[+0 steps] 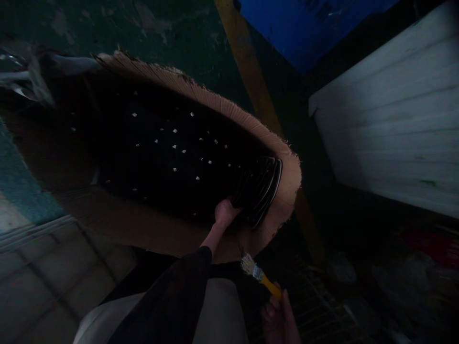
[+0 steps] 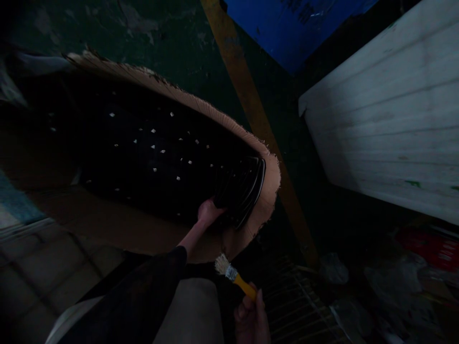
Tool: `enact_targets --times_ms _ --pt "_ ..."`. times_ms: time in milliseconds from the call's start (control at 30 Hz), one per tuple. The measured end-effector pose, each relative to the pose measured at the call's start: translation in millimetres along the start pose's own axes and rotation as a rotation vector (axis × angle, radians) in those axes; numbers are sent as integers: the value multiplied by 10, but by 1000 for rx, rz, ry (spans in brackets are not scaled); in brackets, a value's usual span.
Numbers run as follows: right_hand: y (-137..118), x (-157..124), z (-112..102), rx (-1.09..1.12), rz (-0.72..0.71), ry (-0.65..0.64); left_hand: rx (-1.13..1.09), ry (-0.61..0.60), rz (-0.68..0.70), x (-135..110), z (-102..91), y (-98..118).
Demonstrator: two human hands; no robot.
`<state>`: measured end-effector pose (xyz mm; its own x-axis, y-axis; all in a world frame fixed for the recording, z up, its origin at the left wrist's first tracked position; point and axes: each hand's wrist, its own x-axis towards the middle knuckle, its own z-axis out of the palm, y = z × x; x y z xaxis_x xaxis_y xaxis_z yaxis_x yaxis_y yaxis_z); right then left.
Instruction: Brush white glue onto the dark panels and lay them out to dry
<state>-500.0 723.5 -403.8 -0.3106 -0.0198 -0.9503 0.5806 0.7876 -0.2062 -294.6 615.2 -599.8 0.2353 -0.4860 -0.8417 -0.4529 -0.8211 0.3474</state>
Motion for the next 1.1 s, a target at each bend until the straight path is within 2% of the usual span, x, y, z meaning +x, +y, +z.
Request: enact_targets --times_ms 100,267,333,467,600,733,833,933,1100 --pt "-6 9 -5 17 15 15 33 26 6 -48 72 37" --pt "-7 30 6 48 21 40 159 274 71 -170 241 167" --pt "-13 47 -15 44 19 47 205 321 101 -223 311 249" --pt "-66 122 -154 21 19 2 254 314 103 -260 404 367" --pt "-131 209 -301 23 15 -56 268 287 82 -206 465 393" --pt "-139 206 -291 47 15 -42 226 212 40 -142 501 417" --pt "-127 163 -235 46 -33 -56 184 126 17 -93 410 402" --pt "-120 150 -217 35 -38 -74 143 66 21 -59 214 330" --pt "-84 171 -250 -5 -18 -87 76 75 76 -99 -131 186"
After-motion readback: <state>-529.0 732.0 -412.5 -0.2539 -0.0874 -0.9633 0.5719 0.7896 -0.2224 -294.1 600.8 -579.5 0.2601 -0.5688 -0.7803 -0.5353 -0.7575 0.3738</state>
